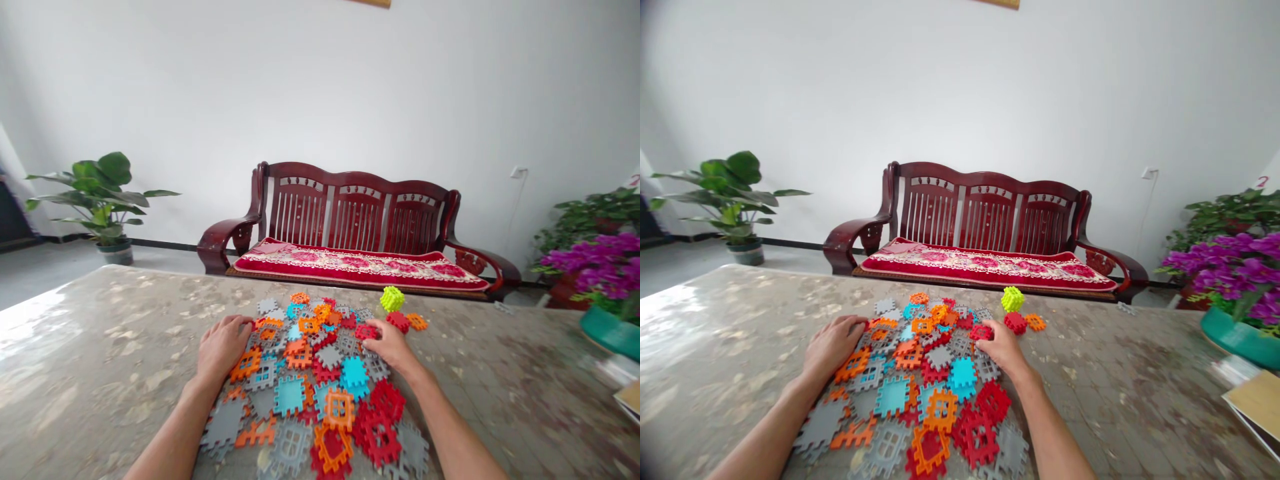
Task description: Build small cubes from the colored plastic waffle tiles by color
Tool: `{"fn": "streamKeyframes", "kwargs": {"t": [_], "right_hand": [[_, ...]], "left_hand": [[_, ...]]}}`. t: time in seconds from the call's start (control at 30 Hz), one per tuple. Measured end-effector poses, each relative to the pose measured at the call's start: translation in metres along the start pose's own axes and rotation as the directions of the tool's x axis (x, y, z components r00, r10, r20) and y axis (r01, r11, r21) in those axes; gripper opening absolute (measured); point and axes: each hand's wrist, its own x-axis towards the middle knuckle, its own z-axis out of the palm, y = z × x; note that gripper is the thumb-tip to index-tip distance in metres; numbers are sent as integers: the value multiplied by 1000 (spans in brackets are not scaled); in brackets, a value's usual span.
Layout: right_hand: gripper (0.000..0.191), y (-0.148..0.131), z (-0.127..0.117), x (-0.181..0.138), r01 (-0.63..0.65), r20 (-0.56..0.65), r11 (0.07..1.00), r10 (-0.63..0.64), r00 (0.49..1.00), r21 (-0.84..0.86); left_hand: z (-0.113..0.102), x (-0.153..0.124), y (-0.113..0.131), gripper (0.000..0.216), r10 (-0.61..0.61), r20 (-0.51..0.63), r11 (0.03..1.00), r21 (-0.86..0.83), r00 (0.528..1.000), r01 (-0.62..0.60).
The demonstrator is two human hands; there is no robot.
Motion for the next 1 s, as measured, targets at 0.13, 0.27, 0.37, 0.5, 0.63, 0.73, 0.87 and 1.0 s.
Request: {"fn": "streamKeyframes", "kwargs": {"t": [0.13, 0.27, 0.37, 0.5, 0.63, 0.73, 0.87, 1.0], "right_hand": [[52, -4, -3, 1, 76, -159, 997, -75, 984, -3], [51, -4, -15, 2, 96, -441, 984, -155, 884, -153], [53, 0, -26, 1, -7, -555, 958, -159, 817, -285], [53, 6, -36, -3, -142, -601, 919, -118, 791, -367], [54, 12, -38, -5, -193, -590, 902, -81, 803, -385], [56, 18, -38, -4, -221, -579, 898, -44, 814, -380], [58, 27, -39, -2, -225, -583, 908, -25, 812, -353], [59, 33, -36, -1, -219, -579, 921, -10, 815, -323]], "left_hand": [[1, 1, -1, 43, 0, -7, 1000, -1, 1000, 0], [0, -1, 0, 43, 4, -13, 1000, -10, 1000, -4], [-1, -1, 0, 43, 5, -10, 1000, -14, 1000, -5], [-1, -1, 0, 42, 5, -9, 1000, -16, 1000, -5], [-1, -1, 1, 42, 3, -10, 1000, -15, 1000, -3], [-1, -1, 1, 41, -1, -18, 1000, -17, 1000, 0], [-1, -1, 1, 42, -1, -8, 1000, -13, 1000, 1], [-2, -1, 1, 44, 3, 2, 1000, -3, 1000, -3]]}}
